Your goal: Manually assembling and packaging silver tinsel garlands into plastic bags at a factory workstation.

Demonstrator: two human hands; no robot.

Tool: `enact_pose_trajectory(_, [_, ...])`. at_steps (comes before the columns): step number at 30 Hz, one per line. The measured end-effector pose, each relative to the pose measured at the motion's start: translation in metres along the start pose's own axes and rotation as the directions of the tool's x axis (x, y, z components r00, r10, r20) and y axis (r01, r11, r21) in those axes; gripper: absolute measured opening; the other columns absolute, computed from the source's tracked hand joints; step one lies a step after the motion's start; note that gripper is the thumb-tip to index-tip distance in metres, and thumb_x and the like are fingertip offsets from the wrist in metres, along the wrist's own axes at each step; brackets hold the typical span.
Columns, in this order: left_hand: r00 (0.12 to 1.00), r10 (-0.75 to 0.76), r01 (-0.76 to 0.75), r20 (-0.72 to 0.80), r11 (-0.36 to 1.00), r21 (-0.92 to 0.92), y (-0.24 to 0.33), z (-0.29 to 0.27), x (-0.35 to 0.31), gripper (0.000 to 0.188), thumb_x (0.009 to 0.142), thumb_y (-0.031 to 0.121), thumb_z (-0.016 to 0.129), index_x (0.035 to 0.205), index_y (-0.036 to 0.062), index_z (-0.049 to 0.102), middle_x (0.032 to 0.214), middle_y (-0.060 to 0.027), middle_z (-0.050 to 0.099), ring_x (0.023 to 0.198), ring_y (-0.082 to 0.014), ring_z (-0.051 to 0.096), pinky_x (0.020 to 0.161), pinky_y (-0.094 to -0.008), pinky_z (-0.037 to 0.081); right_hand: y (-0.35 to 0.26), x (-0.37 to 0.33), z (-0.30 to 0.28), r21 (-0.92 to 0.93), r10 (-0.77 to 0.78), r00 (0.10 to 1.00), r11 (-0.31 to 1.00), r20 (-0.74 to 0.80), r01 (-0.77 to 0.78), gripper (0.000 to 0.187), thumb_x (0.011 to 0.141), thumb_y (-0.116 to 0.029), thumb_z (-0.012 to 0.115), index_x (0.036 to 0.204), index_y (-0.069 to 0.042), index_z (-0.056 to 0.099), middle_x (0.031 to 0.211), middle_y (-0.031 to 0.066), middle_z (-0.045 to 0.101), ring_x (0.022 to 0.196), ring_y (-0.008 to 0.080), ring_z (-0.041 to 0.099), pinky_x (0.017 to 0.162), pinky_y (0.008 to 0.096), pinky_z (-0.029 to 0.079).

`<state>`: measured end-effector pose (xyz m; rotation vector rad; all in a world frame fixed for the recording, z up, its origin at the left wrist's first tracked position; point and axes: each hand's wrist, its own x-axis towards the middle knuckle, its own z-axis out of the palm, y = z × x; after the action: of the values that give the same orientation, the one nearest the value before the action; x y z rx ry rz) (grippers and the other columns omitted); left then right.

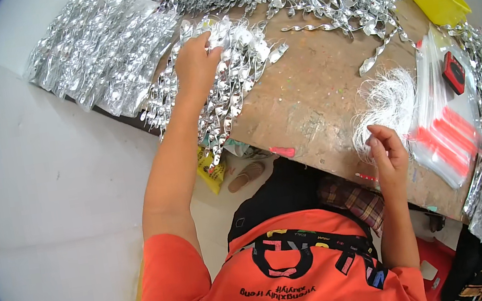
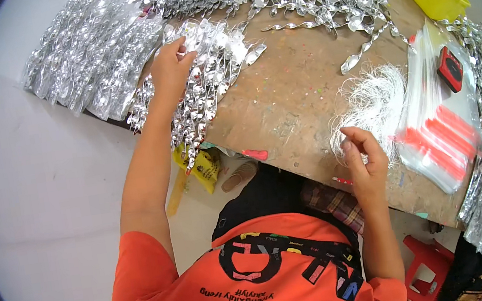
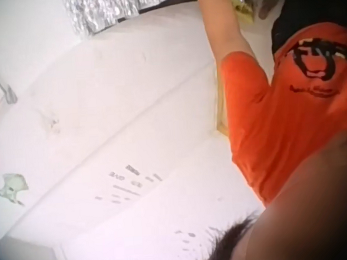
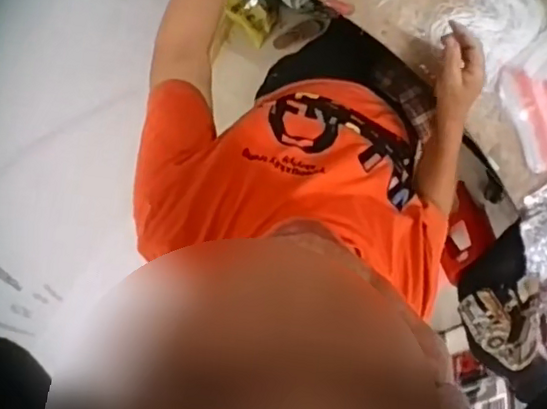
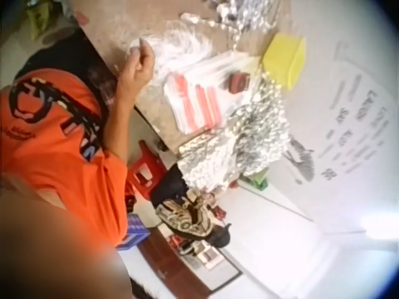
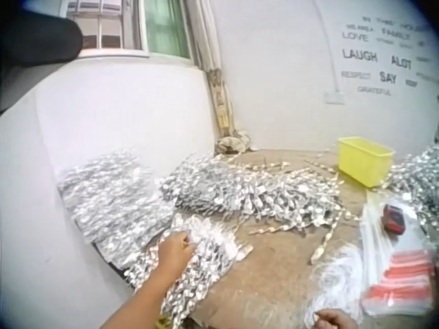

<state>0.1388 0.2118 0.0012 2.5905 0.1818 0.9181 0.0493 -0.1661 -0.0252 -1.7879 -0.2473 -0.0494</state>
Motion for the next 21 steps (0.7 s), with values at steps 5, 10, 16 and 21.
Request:
enact_pose_trajectory(5, [0.996,0.084,-0.084,0.006,0.995,0.055,0.002,-0.013,-0.016,0.033,0.074,0.018,0.065,0.104,0.0051,0.061,0.09,-0.013,0.06,0.082,-0.0307,0.055,0.073,-0.0401,0.043,-0.001,0.045,-0.014,-0.29,-0.164,0.986,0.944,0.01,0.159,0.021,0.087,-0.006,0.053,0.106,-0.001,0.057,0.084,0.0011,0.055,0.072,0.0076,0.048,0.067,0.0207,0.04])
enact_pose_trajectory(10, [0.984,0.179,-0.178,-0.013,0.983,0.048,0.032,-0.045,-0.049,0.028,0.074,0.011,0.064,0.101,0.0063,0.061,0.094,-0.011,0.06,0.086,-0.0306,0.054,0.076,-0.0402,0.043,0.022,0.109,-0.023,-0.591,-0.261,0.964,0.769,0.06,0.245,0.026,0.084,-0.002,0.051,0.109,-0.007,0.058,0.098,0.0072,0.058,0.076,0.0167,0.055,0.069,0.0265,0.044])
enact_pose_trajectory(16, [0.941,0.324,-0.302,0.094,0.933,-0.196,0.069,-0.027,-0.105,0.025,0.069,0.006,0.064,0.094,0.008,0.062,0.095,-0.0073,0.059,0.085,-0.0263,0.055,0.074,-0.0357,0.045,0.071,0.164,-0.023,-0.891,-0.485,0.857,0.293,0.175,0.348,0.036,0.078,0.0,0.048,0.105,-0.018,0.061,0.111,0.0113,0.055,0.093,0.029,0.057,0.076,0.0361,0.044])
enact_pose_trajectory(21, [0.938,0.329,-0.317,0.105,0.941,-0.12,0.058,-0.008,-0.095,0.026,0.071,0.007,0.061,0.097,0.0085,0.06,0.095,-0.0066,0.058,0.083,-0.026,0.054,0.071,-0.0354,0.045,0.057,0.166,-0.02,-0.896,-0.441,0.842,0.159,0.312,0.416,0.014,0.072,-0.007,0.057,0.081,-0.016,0.061,0.105,0.0023,0.058,0.094,0.0223,0.056,0.074,0.0367,0.037])
